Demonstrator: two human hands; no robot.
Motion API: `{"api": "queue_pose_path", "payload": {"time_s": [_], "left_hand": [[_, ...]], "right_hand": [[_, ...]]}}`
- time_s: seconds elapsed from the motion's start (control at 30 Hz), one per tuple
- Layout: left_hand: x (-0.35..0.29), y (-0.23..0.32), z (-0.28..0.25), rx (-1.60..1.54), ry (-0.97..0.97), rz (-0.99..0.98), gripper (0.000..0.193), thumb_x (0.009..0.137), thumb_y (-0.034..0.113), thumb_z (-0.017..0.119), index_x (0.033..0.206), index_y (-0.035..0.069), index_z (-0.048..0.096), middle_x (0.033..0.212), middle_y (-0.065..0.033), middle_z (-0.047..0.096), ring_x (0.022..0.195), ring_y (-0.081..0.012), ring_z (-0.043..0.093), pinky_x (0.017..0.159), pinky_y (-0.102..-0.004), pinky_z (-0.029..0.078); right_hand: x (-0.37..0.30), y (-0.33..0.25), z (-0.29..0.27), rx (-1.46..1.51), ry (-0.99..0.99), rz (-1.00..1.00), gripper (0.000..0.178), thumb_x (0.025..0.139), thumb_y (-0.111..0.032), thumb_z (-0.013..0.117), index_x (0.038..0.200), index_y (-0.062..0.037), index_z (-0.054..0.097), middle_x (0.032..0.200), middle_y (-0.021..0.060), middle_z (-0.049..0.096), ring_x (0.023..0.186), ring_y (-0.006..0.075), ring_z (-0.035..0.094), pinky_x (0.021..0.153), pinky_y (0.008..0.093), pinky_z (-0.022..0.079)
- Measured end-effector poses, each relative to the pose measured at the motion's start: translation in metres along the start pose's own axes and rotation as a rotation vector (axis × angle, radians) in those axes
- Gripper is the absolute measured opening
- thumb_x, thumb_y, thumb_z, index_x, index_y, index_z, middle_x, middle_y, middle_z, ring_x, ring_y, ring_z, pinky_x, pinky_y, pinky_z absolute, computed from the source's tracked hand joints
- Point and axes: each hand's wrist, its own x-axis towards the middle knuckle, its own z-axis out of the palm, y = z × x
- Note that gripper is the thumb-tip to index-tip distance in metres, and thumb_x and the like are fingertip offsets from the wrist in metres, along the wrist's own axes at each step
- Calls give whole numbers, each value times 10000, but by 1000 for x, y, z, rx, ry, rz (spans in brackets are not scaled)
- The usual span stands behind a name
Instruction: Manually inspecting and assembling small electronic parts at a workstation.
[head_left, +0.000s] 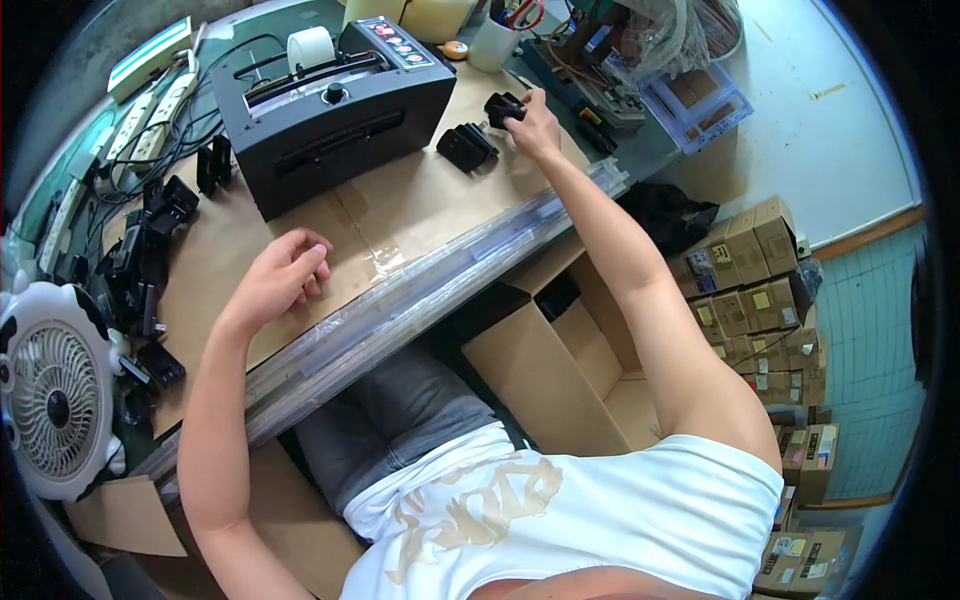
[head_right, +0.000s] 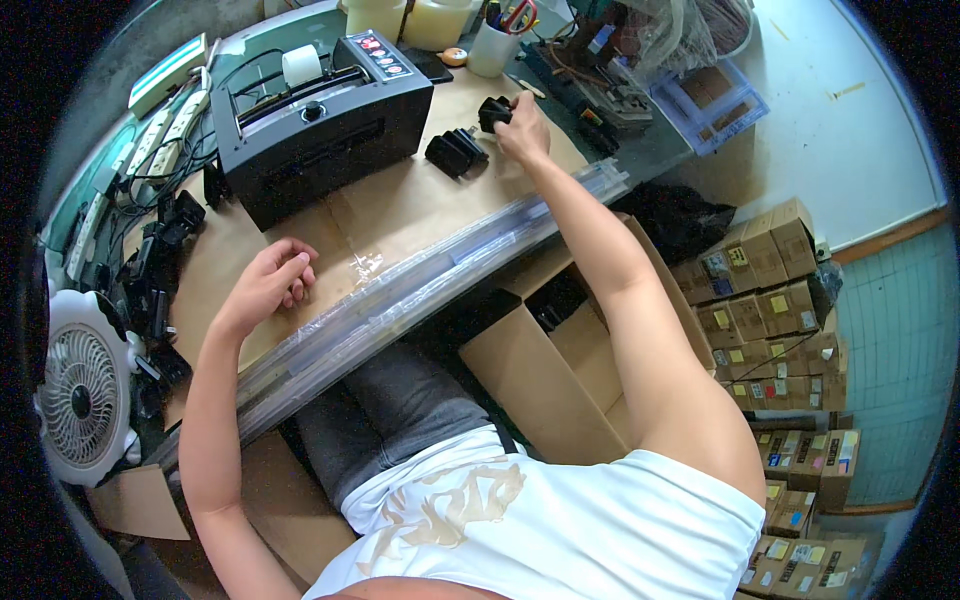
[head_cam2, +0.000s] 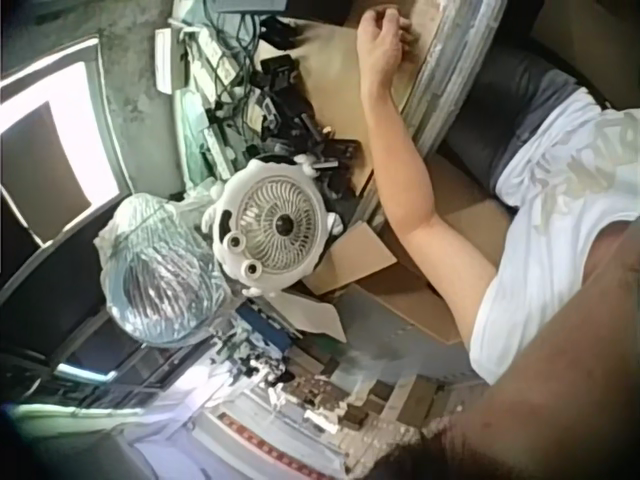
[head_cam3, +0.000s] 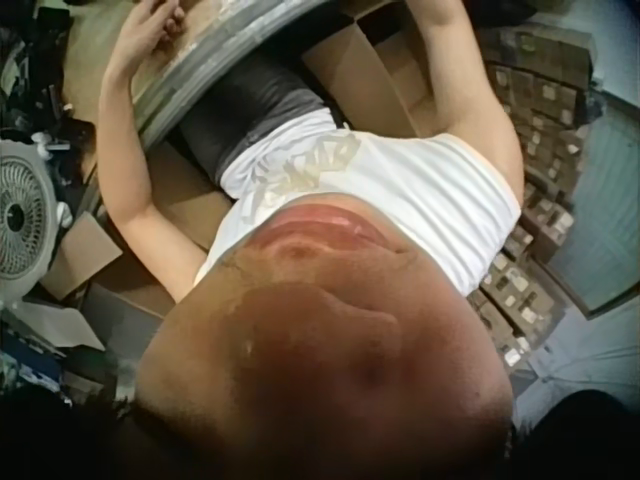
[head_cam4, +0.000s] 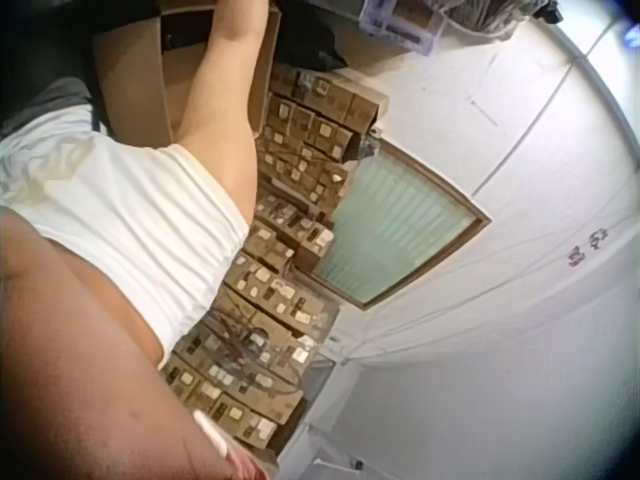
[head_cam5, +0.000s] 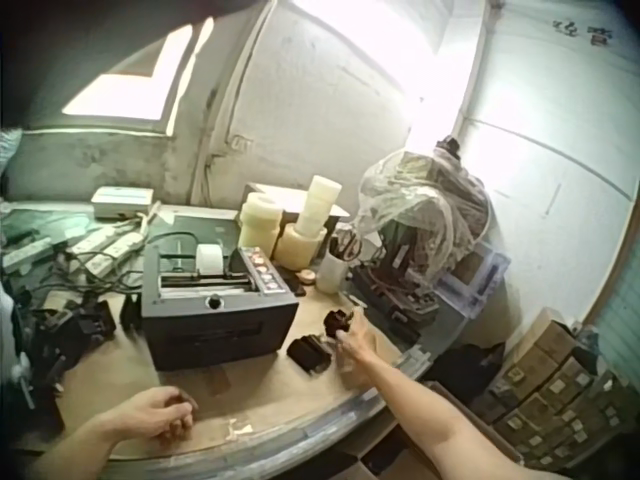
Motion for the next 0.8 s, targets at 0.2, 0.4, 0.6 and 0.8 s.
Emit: {"api": "queue_pose_path", "payload": {"time_s": [0.2, 0.4, 0.6, 0.8], "left_hand": [[0, 1, 0, 3, -3, 7, 271, 994, 223, 484, 1138, 13, 577, 846, -25, 606, 672, -82, 527, 565, -212, 437], [0, 1, -3, -3, -11, -1, 269, 992, 218, 490, 1136, 9, 577, 844, -27, 607, 673, -84, 531, 567, -217, 447], [3, 1, 1, -11, -21, 12, 246, 1007, 212, 494, 1141, 17, 561, 832, -19, 598, 656, -75, 509, 548, -199, 422], [0, 2, 0, -1, 0, -7, 266, 990, 217, 492, 1131, 8, 575, 851, -36, 605, 673, -89, 531, 565, -220, 456]], "right_hand": [[18, -4, 6, -290, 79, -203, 331, 791, -199, 659, 1093, -81, 589, 993, 157, 672, 830, 323, 629, 755, 399, 506], [-6, -25, -8, -143, -137, -433, 314, 821, -181, 611, 1121, -85, 624, 994, 149, 676, 859, 329, 637, 798, 397, 515], [-7, -13, 3, 24, -339, -251, 289, 835, -154, 581, 1102, -86, 670, 1036, 141, 685, 883, 317, 645, 810, 381, 519], [-10, -4, -1, 156, -264, -264, 269, 834, -125, 568, 1075, -79, 677, 1017, 136, 682, 875, 317, 644, 797, 376, 517]]}}
